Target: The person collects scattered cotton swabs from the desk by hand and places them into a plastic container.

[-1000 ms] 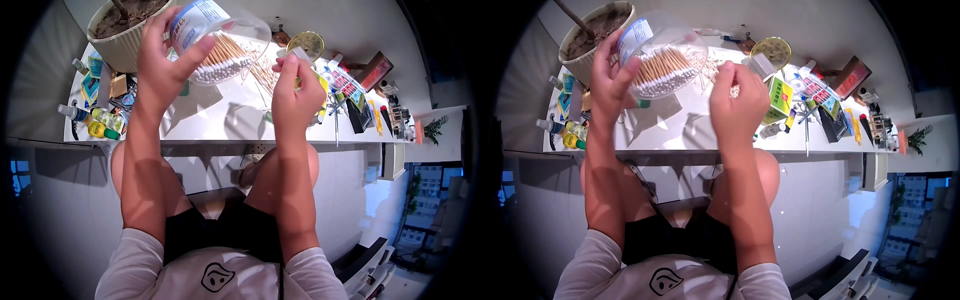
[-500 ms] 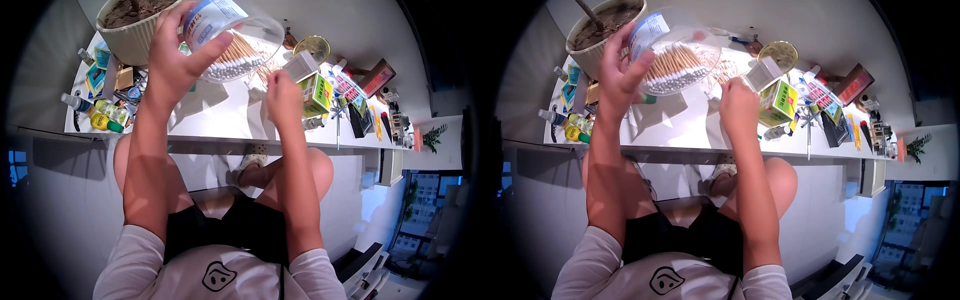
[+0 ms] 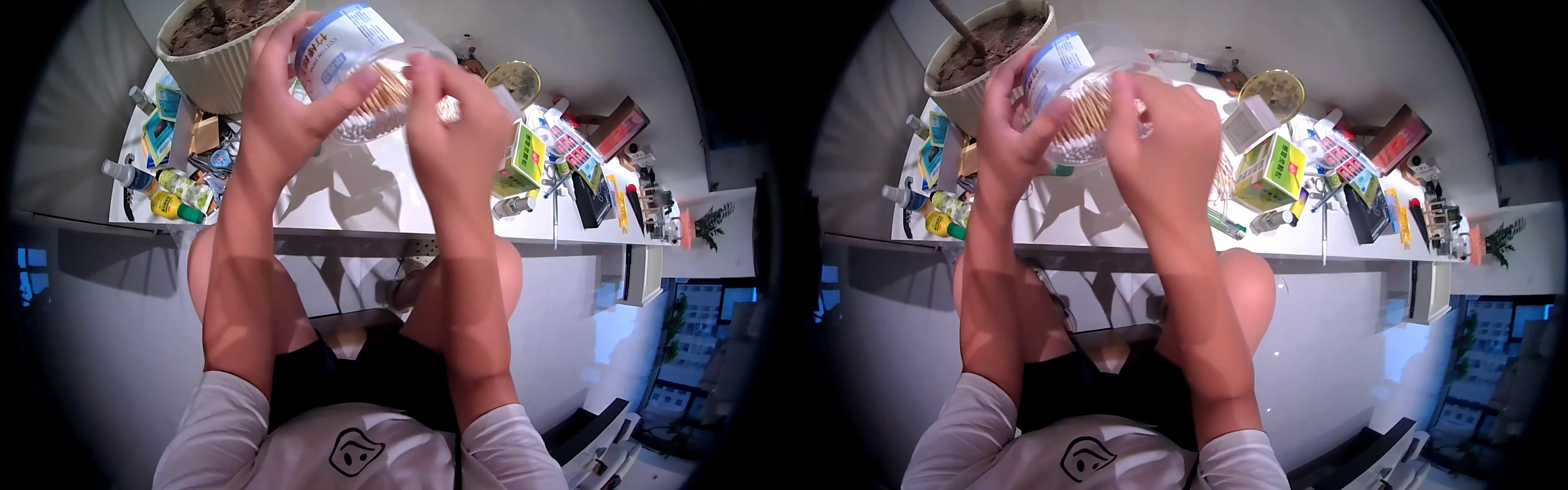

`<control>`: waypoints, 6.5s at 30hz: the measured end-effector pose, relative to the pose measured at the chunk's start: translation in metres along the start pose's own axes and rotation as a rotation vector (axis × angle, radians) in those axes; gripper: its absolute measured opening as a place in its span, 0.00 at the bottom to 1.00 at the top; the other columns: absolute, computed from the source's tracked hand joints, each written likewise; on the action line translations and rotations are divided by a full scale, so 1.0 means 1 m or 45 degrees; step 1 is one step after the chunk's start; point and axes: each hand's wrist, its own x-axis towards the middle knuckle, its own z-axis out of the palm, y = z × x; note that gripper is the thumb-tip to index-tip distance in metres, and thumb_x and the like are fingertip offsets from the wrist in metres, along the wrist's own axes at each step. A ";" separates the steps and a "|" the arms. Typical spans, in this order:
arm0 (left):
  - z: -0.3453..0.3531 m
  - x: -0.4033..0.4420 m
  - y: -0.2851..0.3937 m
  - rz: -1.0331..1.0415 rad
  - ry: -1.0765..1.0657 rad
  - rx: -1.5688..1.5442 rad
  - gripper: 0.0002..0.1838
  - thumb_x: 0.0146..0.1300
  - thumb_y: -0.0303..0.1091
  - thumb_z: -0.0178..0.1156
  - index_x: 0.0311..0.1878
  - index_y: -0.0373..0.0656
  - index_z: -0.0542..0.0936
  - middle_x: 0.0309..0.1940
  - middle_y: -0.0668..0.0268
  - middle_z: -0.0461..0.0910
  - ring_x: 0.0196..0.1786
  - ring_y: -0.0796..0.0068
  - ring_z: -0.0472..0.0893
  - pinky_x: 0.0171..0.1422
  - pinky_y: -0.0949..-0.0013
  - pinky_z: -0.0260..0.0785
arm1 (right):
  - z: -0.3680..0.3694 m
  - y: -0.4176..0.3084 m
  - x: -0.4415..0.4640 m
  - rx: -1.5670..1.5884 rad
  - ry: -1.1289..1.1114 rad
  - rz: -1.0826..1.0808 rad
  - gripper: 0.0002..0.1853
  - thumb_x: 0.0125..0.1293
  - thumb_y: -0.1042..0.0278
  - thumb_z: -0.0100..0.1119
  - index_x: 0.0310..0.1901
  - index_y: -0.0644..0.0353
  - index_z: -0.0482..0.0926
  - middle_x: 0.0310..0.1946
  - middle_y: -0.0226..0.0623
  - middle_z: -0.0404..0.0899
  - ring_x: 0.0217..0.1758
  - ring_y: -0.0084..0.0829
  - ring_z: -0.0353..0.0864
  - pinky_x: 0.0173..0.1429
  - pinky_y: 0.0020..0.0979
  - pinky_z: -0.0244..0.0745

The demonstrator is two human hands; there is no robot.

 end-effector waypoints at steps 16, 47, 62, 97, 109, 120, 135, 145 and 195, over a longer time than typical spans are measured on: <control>-0.006 0.001 -0.013 -0.051 0.066 -0.320 0.34 0.57 0.41 0.65 0.62 0.31 0.65 0.53 0.55 0.68 0.56 0.69 0.72 0.61 0.69 0.65 | 0.036 0.105 -0.074 -0.937 -0.451 0.132 0.09 0.54 0.65 0.57 0.25 0.63 0.77 0.23 0.45 0.78 0.28 0.44 0.78 0.40 0.41 0.67; -0.004 0.001 -0.008 -0.112 0.041 -0.323 0.36 0.56 0.42 0.66 0.62 0.31 0.65 0.54 0.55 0.68 0.56 0.69 0.71 0.62 0.69 0.65 | 0.000 0.050 -0.019 0.197 0.176 0.633 0.16 0.67 0.64 0.49 0.30 0.66 0.80 0.21 0.37 0.79 0.23 0.28 0.76 0.32 0.28 0.68; -0.006 0.000 -0.003 -0.048 0.045 -0.167 0.35 0.57 0.43 0.64 0.62 0.32 0.65 0.52 0.55 0.68 0.55 0.69 0.72 0.61 0.69 0.65 | 0.041 0.114 -0.071 -0.790 -0.500 0.410 0.10 0.52 0.65 0.64 0.29 0.63 0.77 0.29 0.44 0.79 0.35 0.44 0.79 0.43 0.42 0.71; -0.002 0.000 -0.005 -0.093 0.070 -0.315 0.37 0.54 0.44 0.67 0.62 0.31 0.65 0.53 0.56 0.68 0.56 0.69 0.70 0.63 0.67 0.63 | -0.025 0.013 -0.014 0.211 -0.325 0.221 0.12 0.50 0.71 0.69 0.37 0.60 0.80 0.28 0.32 0.71 0.28 0.24 0.67 0.33 0.25 0.66; 0.004 -0.002 -0.006 -0.071 0.023 -0.359 0.38 0.55 0.41 0.67 0.63 0.29 0.63 0.54 0.53 0.67 0.56 0.67 0.72 0.63 0.67 0.65 | -0.022 0.012 -0.023 0.090 -0.135 0.162 0.04 0.53 0.75 0.64 0.32 0.60 0.81 0.20 0.30 0.72 0.21 0.22 0.68 0.25 0.24 0.62; 0.004 -0.003 -0.008 -0.055 0.041 -0.372 0.37 0.57 0.42 0.66 0.63 0.29 0.63 0.54 0.53 0.68 0.56 0.68 0.73 0.62 0.68 0.65 | -0.022 0.016 -0.023 0.169 -0.044 0.191 0.03 0.56 0.75 0.61 0.33 0.63 0.82 0.20 0.32 0.74 0.20 0.21 0.67 0.25 0.23 0.62; -0.012 -0.002 -0.005 -0.099 0.096 -0.239 0.33 0.58 0.39 0.63 0.62 0.31 0.65 0.53 0.56 0.69 0.56 0.70 0.72 0.61 0.70 0.65 | 0.044 0.116 -0.071 -0.773 -0.387 0.136 0.04 0.50 0.74 0.57 0.28 0.62 0.73 0.27 0.42 0.74 0.31 0.44 0.76 0.40 0.41 0.69; -0.010 0.008 -0.009 -0.035 0.193 0.045 0.31 0.57 0.39 0.65 0.59 0.31 0.69 0.50 0.58 0.70 0.53 0.71 0.72 0.59 0.70 0.66 | -0.044 0.039 -0.028 -0.116 -0.118 0.135 0.03 0.58 0.75 0.60 0.34 0.63 0.78 0.28 0.37 0.79 0.27 0.33 0.76 0.35 0.31 0.69; -0.001 0.004 -0.005 0.061 0.223 -0.042 0.39 0.47 0.50 0.72 0.55 0.32 0.71 0.47 0.58 0.70 0.49 0.68 0.74 0.52 0.68 0.69 | -0.005 0.002 0.004 -0.093 -0.103 -0.188 0.04 0.55 0.71 0.63 0.30 0.60 0.81 0.28 0.37 0.79 0.32 0.36 0.75 0.39 0.34 0.67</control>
